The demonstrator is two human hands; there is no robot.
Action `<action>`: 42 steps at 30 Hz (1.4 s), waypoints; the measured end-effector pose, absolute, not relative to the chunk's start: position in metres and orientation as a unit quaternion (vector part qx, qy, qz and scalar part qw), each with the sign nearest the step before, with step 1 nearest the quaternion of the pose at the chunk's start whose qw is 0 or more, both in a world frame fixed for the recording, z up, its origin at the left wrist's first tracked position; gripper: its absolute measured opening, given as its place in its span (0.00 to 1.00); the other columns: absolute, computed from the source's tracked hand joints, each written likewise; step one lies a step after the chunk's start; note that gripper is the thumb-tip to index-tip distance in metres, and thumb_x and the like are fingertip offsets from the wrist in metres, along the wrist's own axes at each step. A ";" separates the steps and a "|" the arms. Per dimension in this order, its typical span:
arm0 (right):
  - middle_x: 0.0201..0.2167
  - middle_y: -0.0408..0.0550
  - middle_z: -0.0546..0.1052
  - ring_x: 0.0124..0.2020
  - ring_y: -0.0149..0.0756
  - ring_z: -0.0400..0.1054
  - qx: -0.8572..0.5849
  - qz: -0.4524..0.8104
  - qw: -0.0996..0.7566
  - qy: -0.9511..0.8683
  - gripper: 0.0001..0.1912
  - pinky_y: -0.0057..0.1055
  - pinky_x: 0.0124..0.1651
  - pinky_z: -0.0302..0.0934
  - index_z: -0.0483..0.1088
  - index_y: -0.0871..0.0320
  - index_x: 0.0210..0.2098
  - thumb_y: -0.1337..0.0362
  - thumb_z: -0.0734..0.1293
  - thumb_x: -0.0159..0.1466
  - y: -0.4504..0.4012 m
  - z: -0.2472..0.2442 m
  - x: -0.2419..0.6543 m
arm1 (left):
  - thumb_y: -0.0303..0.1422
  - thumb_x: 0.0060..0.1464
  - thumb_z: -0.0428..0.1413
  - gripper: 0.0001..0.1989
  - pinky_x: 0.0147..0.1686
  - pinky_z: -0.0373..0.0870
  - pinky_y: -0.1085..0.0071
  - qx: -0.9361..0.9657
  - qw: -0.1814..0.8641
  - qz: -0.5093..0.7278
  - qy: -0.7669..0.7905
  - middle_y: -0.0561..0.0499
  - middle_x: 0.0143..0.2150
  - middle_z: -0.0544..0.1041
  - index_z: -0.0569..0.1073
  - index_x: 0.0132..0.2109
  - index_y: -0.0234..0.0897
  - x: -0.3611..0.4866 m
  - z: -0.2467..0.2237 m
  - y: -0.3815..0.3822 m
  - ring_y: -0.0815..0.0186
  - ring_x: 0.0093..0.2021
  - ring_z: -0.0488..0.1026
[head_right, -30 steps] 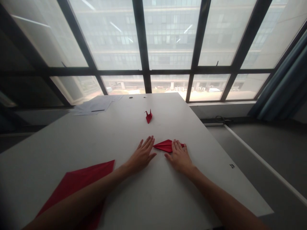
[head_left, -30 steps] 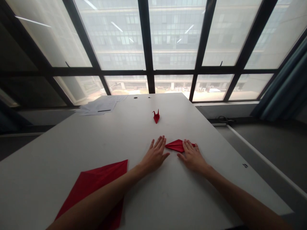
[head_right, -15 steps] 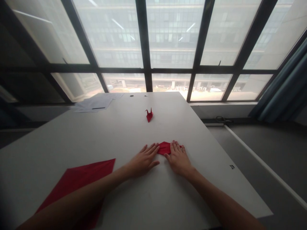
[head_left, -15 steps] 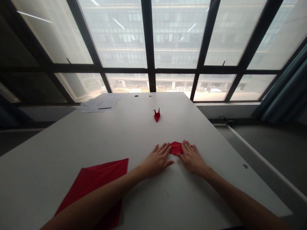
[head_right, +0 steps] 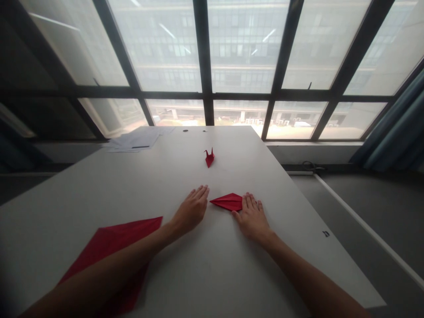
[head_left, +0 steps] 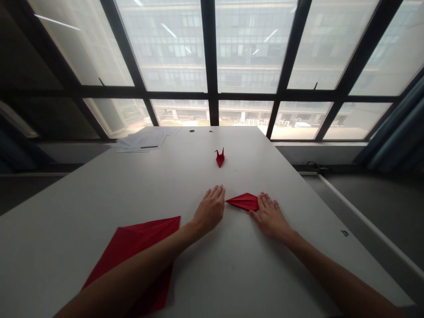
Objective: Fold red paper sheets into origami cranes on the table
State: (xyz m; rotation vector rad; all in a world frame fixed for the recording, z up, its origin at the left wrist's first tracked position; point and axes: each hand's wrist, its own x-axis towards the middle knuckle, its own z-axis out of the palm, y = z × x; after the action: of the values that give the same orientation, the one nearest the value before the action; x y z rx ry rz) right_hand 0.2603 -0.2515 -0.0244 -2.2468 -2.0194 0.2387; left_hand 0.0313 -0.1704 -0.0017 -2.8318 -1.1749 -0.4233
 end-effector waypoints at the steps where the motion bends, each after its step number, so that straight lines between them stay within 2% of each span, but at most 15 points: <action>1: 0.72 0.61 0.44 0.73 0.48 0.34 -0.740 0.075 0.057 -0.666 0.41 0.50 0.71 0.31 0.45 0.71 0.70 0.45 0.48 0.70 -0.251 -0.025 0.260 | 0.30 0.69 0.37 0.25 0.68 0.49 0.58 -0.930 0.010 -0.144 -0.337 0.38 0.71 0.55 0.55 0.69 0.28 0.034 -0.002 -0.174 0.59 0.72 0.50; 4: 0.72 0.63 0.46 0.73 0.50 0.37 -0.740 0.053 0.054 -0.668 0.40 0.53 0.70 0.31 0.46 0.69 0.70 0.45 0.48 0.71 -0.253 -0.026 0.258 | 0.40 0.70 0.41 0.28 0.69 0.48 0.59 -0.966 -0.030 -0.131 -0.221 0.42 0.72 0.52 0.50 0.71 0.34 0.040 -0.005 -0.188 0.60 0.72 0.48; 6: 0.71 0.65 0.49 0.72 0.53 0.39 -0.736 0.036 0.047 -0.675 0.39 0.58 0.69 0.31 0.47 0.66 0.71 0.44 0.48 0.71 -0.256 -0.025 0.257 | 0.46 0.68 0.43 0.31 0.69 0.48 0.58 -0.973 -0.040 -0.121 -0.194 0.42 0.71 0.55 0.51 0.71 0.35 0.043 -0.009 -0.195 0.58 0.72 0.50; 8: 0.71 0.65 0.50 0.72 0.56 0.39 -0.725 0.025 0.045 -0.687 0.39 0.60 0.68 0.31 0.50 0.63 0.70 0.43 0.49 0.70 -0.260 -0.021 0.255 | 0.48 0.68 0.42 0.31 0.69 0.47 0.56 -0.973 -0.034 -0.119 -0.193 0.42 0.70 0.58 0.54 0.70 0.36 0.043 -0.012 -0.199 0.57 0.71 0.51; 10: 0.71 0.63 0.50 0.72 0.56 0.39 -0.709 0.016 0.055 -0.703 0.37 0.60 0.67 0.32 0.55 0.61 0.68 0.42 0.50 0.70 -0.265 -0.016 0.253 | 0.49 0.68 0.42 0.30 0.68 0.47 0.55 -0.969 -0.018 -0.125 -0.211 0.41 0.69 0.59 0.57 0.69 0.36 0.043 -0.014 -0.200 0.56 0.71 0.51; 12: 0.69 0.62 0.55 0.71 0.55 0.42 -0.691 0.006 0.079 -0.719 0.34 0.58 0.68 0.34 0.61 0.61 0.65 0.44 0.50 0.71 -0.269 -0.010 0.250 | 0.49 0.67 0.42 0.30 0.67 0.49 0.54 -0.961 -0.006 -0.134 -0.243 0.39 0.69 0.60 0.59 0.67 0.34 0.043 -0.014 -0.199 0.54 0.71 0.52; 16: 0.56 0.57 0.71 0.59 0.48 0.61 -0.645 0.026 0.142 -0.750 0.26 0.46 0.62 0.51 0.74 0.56 0.50 0.48 0.52 0.72 -0.276 0.006 0.242 | 0.45 0.68 0.44 0.25 0.64 0.56 0.56 -0.946 -0.025 -0.156 -0.283 0.38 0.65 0.65 0.65 0.63 0.33 0.044 -0.010 -0.195 0.54 0.65 0.63; 19: 0.47 0.53 0.74 0.51 0.44 0.65 -0.626 0.044 0.165 -0.761 0.22 0.41 0.56 0.55 0.77 0.52 0.44 0.50 0.55 0.72 -0.281 0.015 0.235 | 0.38 0.70 0.42 0.17 0.61 0.60 0.59 -0.936 -0.060 -0.184 -0.293 0.44 0.57 0.73 0.70 0.56 0.38 0.046 -0.004 -0.187 0.59 0.58 0.69; 21: 0.43 0.51 0.74 0.48 0.43 0.65 -0.617 0.058 0.172 -0.766 0.19 0.41 0.53 0.56 0.77 0.51 0.44 0.52 0.57 0.72 -0.282 0.018 0.232 | 0.35 0.70 0.43 0.16 0.59 0.63 0.60 -0.932 -0.070 -0.192 -0.300 0.46 0.54 0.75 0.70 0.57 0.40 0.046 -0.002 -0.183 0.60 0.55 0.70; 24: 0.38 0.48 0.74 0.44 0.40 0.66 -0.582 0.099 0.183 -0.786 0.19 0.37 0.50 0.57 0.78 0.51 0.40 0.54 0.57 0.72 -0.282 0.018 0.231 | 0.36 0.68 0.47 0.18 0.57 0.64 0.58 -0.939 -0.055 -0.174 -0.291 0.46 0.56 0.72 0.67 0.62 0.44 0.044 -0.003 -0.178 0.57 0.57 0.66; 27: 0.33 0.47 0.74 0.39 0.37 0.67 -0.569 0.125 0.219 -0.783 0.23 0.33 0.47 0.59 0.78 0.53 0.36 0.56 0.54 0.74 -0.275 0.014 0.236 | 0.37 0.67 0.48 0.18 0.58 0.63 0.57 -0.947 -0.042 -0.161 -0.276 0.46 0.57 0.70 0.69 0.61 0.47 0.042 -0.006 -0.176 0.56 0.59 0.64; 29: 0.35 0.47 0.74 0.40 0.37 0.67 -0.589 0.108 0.255 -0.759 0.21 0.33 0.48 0.60 0.77 0.54 0.44 0.58 0.53 0.74 -0.268 0.008 0.242 | 0.37 0.67 0.48 0.17 0.59 0.62 0.57 -0.950 -0.044 -0.163 -0.264 0.46 0.57 0.70 0.70 0.60 0.47 0.041 -0.006 -0.177 0.56 0.59 0.64; 32: 0.45 0.51 0.74 0.49 0.40 0.65 -0.609 0.065 0.266 -0.745 0.19 0.36 0.54 0.58 0.72 0.51 0.56 0.58 0.56 0.72 -0.258 0.000 0.253 | 0.35 0.67 0.49 0.15 0.59 0.60 0.58 -0.957 -0.047 -0.163 -0.234 0.47 0.56 0.71 0.72 0.58 0.47 0.041 -0.002 -0.179 0.58 0.58 0.65; 36: 0.57 0.51 0.69 0.58 0.44 0.59 -0.635 0.035 0.217 -0.741 0.20 0.42 0.60 0.54 0.68 0.46 0.60 0.55 0.56 0.72 -0.250 -0.007 0.261 | 0.34 0.67 0.49 0.15 0.60 0.60 0.57 -0.962 -0.045 -0.161 -0.218 0.47 0.56 0.72 0.74 0.56 0.47 0.041 0.002 -0.181 0.58 0.56 0.67; 42: 0.64 0.50 0.64 0.63 0.45 0.55 -0.643 0.024 0.161 -0.749 0.22 0.46 0.60 0.52 0.63 0.42 0.63 0.55 0.55 0.72 -0.245 -0.011 0.259 | 0.34 0.65 0.52 0.14 0.59 0.60 0.57 -0.961 -0.045 -0.166 -0.218 0.48 0.56 0.73 0.75 0.54 0.47 0.041 0.000 -0.179 0.58 0.56 0.67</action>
State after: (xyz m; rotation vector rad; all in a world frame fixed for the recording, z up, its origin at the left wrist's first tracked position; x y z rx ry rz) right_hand 0.2592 -0.2449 -0.0113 -1.8350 -2.1379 0.0675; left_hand 0.0412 -0.1786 -0.0001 -3.1077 -0.7042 -0.5376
